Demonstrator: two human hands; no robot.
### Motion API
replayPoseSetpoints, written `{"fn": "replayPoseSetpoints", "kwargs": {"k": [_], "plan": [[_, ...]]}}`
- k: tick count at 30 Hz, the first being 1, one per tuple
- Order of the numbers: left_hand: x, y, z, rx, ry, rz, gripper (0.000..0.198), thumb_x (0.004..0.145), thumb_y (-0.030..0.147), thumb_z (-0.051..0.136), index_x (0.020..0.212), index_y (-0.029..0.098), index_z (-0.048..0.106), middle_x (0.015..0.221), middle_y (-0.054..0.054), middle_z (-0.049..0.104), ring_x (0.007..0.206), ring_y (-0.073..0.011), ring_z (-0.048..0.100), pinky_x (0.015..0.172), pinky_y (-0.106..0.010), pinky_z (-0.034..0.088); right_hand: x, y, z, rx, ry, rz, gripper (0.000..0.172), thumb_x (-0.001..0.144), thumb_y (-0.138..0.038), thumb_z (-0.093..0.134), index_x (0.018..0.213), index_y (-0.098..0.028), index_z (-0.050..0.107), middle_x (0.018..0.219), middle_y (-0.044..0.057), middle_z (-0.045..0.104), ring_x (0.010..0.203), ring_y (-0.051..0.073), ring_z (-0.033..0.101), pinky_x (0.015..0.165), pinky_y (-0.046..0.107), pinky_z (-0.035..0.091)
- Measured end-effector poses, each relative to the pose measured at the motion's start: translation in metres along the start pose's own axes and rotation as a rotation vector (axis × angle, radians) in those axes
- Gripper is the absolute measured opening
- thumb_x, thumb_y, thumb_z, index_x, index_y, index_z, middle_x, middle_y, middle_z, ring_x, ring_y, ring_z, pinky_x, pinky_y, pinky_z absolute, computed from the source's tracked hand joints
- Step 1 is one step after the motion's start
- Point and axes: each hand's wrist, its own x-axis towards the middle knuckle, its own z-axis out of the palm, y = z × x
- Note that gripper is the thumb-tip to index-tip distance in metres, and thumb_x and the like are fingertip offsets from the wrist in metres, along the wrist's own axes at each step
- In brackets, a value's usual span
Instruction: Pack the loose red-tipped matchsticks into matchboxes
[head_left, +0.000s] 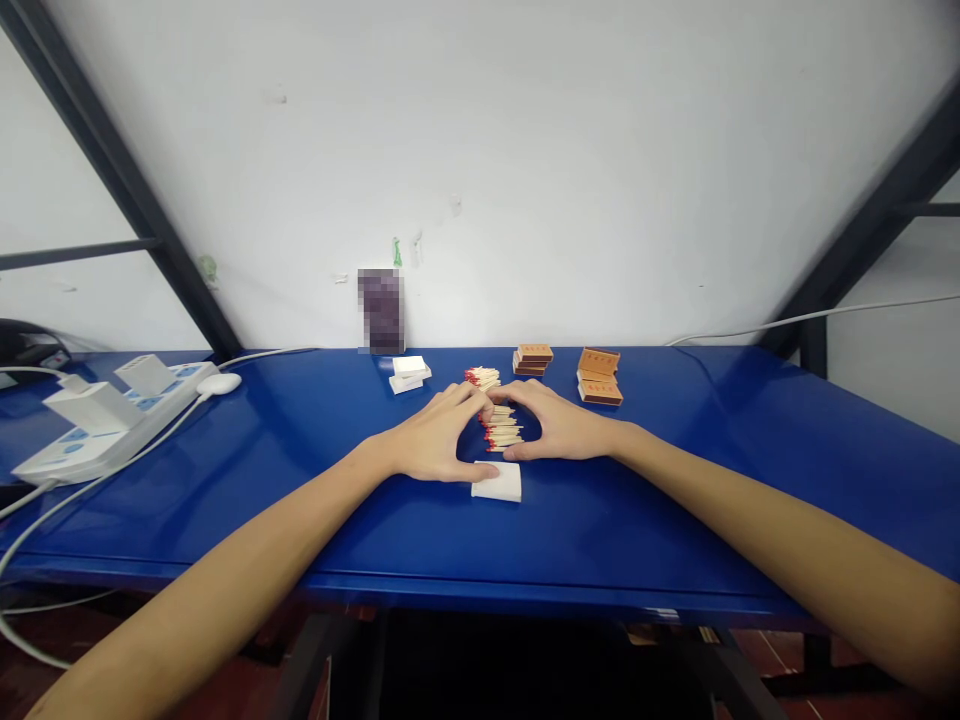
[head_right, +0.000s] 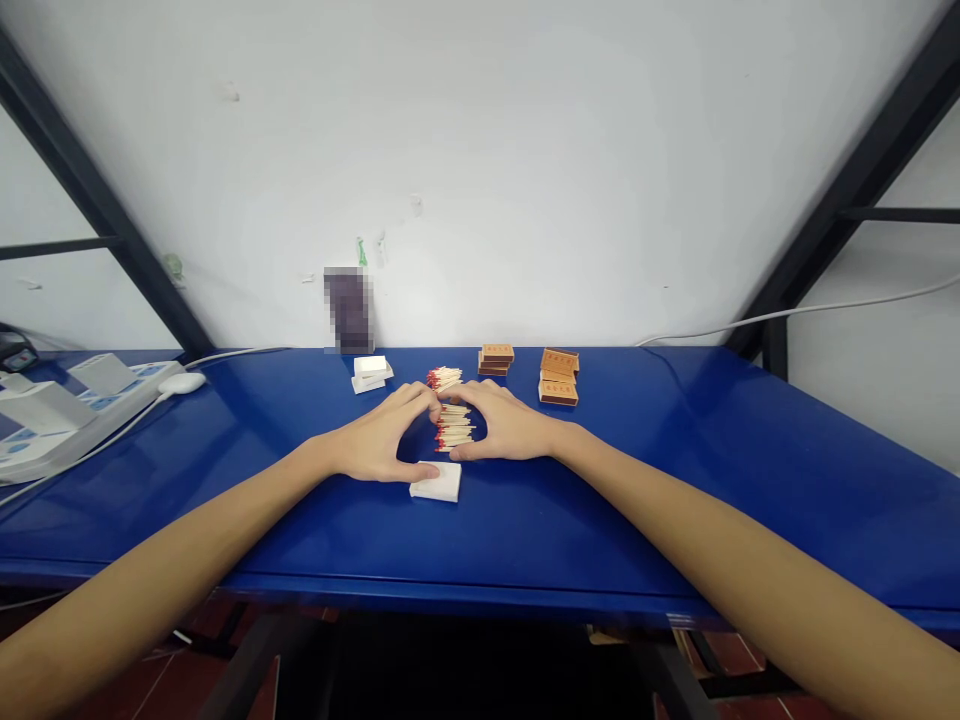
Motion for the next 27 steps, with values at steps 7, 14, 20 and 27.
{"fn": "replayPoseSetpoints", "kwargs": {"k": [7,14,20,27], "plan": [[0.0005,-0.001,0.0024,0.009,0.069,0.008,0.046,0.081,0.049,0.066,0.108,0.022,0.041,0.11,-0.009,0.048,0.098,-0.026,0.047,0.085,-0.044,0.045,0.0012,0.0,0.0048,-0.016,0.073,-0.026,0.057,0.08,-0.045,0.07,0.131,-0.026,0.054,0.125,0.009,0.063,0.108,0.029,0.057,0.094,0.047,0.043],[0.0013,-0.0005,0.0018,0.035,0.04,0.011,0.045,0.083,0.051,0.064,0.108,0.021,0.041,0.108,-0.009,0.049,0.098,-0.0265,0.047,0.086,-0.044,0.044,0.0022,-0.0005,0.0053,-0.034,0.069,-0.014,0.053,0.081,-0.045,0.069,0.127,-0.024,0.055,0.124,0.009,0.064,0.106,0.029,0.056,0.094,0.047,0.043],[0.0008,0.001,0.0013,0.033,0.014,-0.033,0.046,0.082,0.054,0.065,0.106,0.021,0.042,0.109,-0.009,0.047,0.098,-0.0264,0.047,0.085,-0.044,0.044,0.0031,0.0017,0.0068,-0.035,0.101,-0.046,0.049,0.081,-0.043,0.071,0.124,-0.024,0.058,0.121,0.008,0.066,0.104,0.027,0.059,0.092,0.045,0.045],[0.0011,-0.0023,0.0038,0.012,0.041,-0.012,0.046,0.083,0.057,0.063,0.103,0.022,0.043,0.109,-0.009,0.047,0.098,-0.0263,0.046,0.086,-0.044,0.044,0.0051,0.0058,0.0094,-0.035,0.146,-0.048,0.042,0.081,-0.039,0.071,0.12,-0.024,0.064,0.119,0.007,0.069,0.105,0.026,0.062,0.093,0.043,0.046]]}}
